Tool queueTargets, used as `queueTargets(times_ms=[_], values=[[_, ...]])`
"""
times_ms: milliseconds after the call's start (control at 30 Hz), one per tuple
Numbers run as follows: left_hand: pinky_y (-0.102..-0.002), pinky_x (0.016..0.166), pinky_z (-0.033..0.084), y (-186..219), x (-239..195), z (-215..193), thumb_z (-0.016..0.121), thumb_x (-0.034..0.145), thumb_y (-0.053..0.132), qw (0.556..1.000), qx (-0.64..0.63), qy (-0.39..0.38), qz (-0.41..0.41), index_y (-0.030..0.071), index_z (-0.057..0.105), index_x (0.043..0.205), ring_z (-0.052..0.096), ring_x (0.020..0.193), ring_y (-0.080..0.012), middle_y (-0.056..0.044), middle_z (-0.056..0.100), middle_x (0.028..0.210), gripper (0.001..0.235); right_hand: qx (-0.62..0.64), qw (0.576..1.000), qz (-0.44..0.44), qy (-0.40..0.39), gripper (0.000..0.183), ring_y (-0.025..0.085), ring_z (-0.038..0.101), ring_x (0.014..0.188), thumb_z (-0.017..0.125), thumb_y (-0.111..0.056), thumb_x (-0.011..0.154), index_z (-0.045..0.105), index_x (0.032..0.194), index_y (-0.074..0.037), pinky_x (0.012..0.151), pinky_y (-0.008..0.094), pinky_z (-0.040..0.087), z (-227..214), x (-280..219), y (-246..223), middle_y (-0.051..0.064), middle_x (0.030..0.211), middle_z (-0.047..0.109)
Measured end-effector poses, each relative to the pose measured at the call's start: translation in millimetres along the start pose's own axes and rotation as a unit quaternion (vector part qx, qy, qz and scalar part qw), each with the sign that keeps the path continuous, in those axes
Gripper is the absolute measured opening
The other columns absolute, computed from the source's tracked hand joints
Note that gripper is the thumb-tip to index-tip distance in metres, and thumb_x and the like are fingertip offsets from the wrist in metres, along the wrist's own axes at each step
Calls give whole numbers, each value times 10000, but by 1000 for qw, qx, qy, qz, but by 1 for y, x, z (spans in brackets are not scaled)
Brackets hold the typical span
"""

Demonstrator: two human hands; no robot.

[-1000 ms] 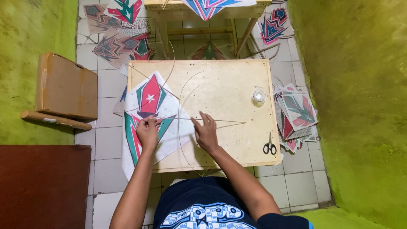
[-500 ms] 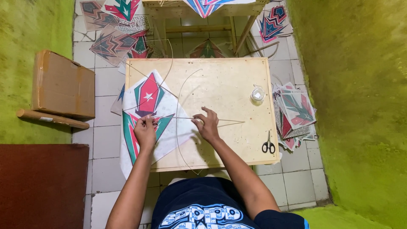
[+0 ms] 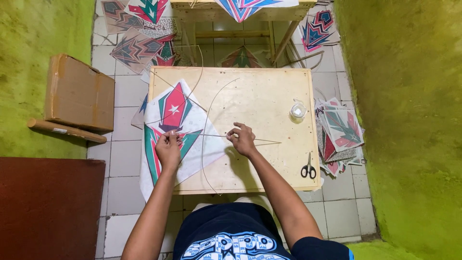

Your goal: Assembling a kite frame by tying string to bamboo sticks.

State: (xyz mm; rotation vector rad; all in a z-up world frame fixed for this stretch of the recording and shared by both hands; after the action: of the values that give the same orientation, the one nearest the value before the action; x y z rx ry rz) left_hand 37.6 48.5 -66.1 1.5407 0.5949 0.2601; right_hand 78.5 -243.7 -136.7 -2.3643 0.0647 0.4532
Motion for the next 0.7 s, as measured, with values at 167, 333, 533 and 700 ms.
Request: queueTargets(times_ms=[167, 333, 533, 700], values=[[-339, 808, 626, 27, -1, 8, 484, 1123, 229, 999, 20, -34, -2, -6, 623, 1235, 723, 948, -236, -204, 717, 1065, 295, 19, 1000, -3, -7, 115, 303, 369, 1440, 686, -416, 951, 711, 986, -308, 1156, 607, 284, -15, 5, -10, -62, 1457, 478], [-452, 902, 606, -8, 16, 23, 343, 1092, 661, 989, -70, -111, -63, 96, 375, 1540, 675, 1128, -358, -239, 621, 1310, 722, 10, 1000, -29, 1, 115, 308, 354, 1441, 682, -406, 954, 713, 995, -304, 1159, 613, 263, -37, 23, -19, -48, 1446, 475], [-375, 923, 602, -11, 24, 66, 812, 934, 286, 969, 15, -237, -66, 46, 664, 1327, 741, 1047, -258, -192, 737, 1163, 483, -48, 998, -31, 1, 113, 320, 348, 1437, 680, -386, 955, 721, 1007, -295, 1151, 629, 252, -56, 38, -21, -25, 1448, 470], [-357, 850, 649, -25, 31, 96, 848, 902, 243, 953, -47, -248, -166, 51, 721, 1201, 743, 868, -155, -103, 765, 1075, 378, -22, 1000, -13, 10, 113, 315, 350, 1432, 670, -349, 963, 719, 1003, -255, 1152, 621, 247, -70, 29, -14, -3, 1441, 479]])
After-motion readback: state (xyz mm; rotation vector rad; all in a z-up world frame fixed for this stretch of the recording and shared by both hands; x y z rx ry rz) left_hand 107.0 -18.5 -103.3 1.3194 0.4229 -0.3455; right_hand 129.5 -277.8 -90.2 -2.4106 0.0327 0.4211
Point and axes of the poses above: each hand's wrist, its own x-axis towards the middle knuckle, its own z-axis out of the palm, y = z × x, the point moved 4 cm from there along x, towards the middle knuckle
